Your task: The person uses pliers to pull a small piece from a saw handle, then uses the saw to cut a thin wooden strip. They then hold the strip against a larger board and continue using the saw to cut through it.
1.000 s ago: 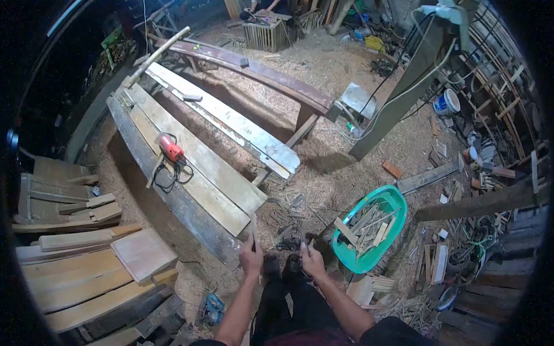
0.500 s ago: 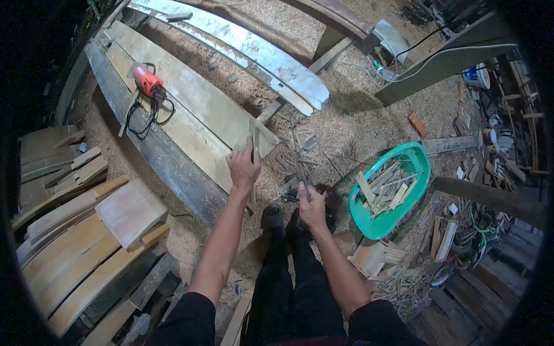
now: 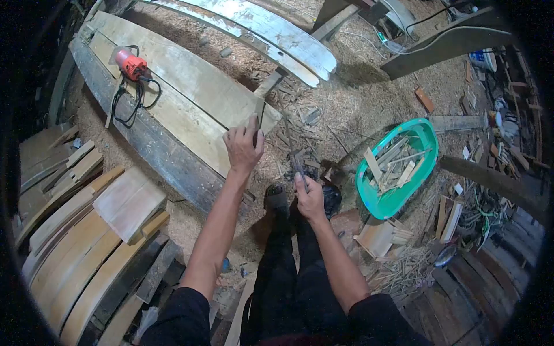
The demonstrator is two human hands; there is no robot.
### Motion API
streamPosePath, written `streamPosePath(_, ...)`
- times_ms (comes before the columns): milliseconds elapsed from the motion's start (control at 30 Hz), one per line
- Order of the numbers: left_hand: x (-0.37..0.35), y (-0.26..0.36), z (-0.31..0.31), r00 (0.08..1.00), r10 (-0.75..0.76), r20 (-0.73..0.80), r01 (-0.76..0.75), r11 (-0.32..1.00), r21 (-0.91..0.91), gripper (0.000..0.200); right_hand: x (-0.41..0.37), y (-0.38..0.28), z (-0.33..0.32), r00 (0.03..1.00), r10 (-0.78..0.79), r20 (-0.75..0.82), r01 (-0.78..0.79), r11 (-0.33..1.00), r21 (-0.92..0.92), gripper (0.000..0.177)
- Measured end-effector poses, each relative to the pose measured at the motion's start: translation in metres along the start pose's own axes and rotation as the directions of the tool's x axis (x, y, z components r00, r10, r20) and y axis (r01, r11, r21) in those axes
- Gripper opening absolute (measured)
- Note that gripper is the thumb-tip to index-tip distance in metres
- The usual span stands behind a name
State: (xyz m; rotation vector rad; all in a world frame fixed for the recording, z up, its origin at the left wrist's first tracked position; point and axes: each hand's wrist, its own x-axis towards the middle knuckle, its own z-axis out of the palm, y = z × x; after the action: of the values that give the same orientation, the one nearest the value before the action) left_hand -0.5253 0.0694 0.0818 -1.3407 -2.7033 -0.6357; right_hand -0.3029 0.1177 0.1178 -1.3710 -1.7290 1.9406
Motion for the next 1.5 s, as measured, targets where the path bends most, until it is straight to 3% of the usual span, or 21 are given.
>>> streamPosePath(200,0.033,-0.002,0.017,0.99,0.039,-0.139,-0.044,0.999,-0.033,0.037,0.016,-0.002,0.008,0.999,-0.044,0.015,0.044,0.998,-0.044,0.046)
streamPosePath(433,0.039,-0.001,0.017,0.989,-0.035,-0.145,0.017,0.992,-0.123,0.031,0.023,-0.004,0.011,0.998,-0.064,0.005,0.064,0.997,-0.039,0.047)
streamPosePath(567,0.038,-0.022,0.026,0.981,-0.172,-0.09,0.124,0.911,-0.393,0.03,0.019,-0.01,0.007,0.992,-0.124,-0.039,0.123,0.992,-0.023,0.046)
streamPosePath(667,0.04,-0.01,0.012,0.953,-0.228,-0.2,0.161,0.939,-0.303,0.028,0.015,-0.01,0.0,1.0,-0.027,-0.016,0.027,1.0,-0.013,0.047)
streamPosePath(800,0.033,-0.022,0.019,0.979,-0.172,-0.109,0.128,0.936,-0.329,0.037,0.019,-0.003,0.005,0.999,-0.044,-0.017,0.043,0.998,-0.047,0.046)
streamPosePath(900,0.026,-0.017,0.022,0.981,-0.118,-0.152,0.092,0.982,-0.167,0.042,0.019,-0.001,0.007,0.999,-0.031,0.026,0.034,0.994,-0.104,0.045)
streamPosePath(1100,0.02,0.0,0.022,0.981,-0.176,-0.077,0.171,0.983,-0.069,0.051,0.018,-0.009,0.016,0.994,-0.092,0.055,0.099,0.987,-0.13,0.044)
streamPosePath(1233,0.024,-0.002,0.02,0.985,-0.171,-0.036,0.17,0.985,-0.03,0.052,0.023,-0.011,0.01,0.995,-0.045,0.088,0.059,0.984,-0.167,0.045)
streamPosePath(1500,0.025,-0.003,0.023,0.981,-0.186,-0.047,0.186,0.983,-0.005,0.05,0.028,-0.004,0.011,0.993,-0.044,0.109,0.062,0.984,-0.168,0.046)
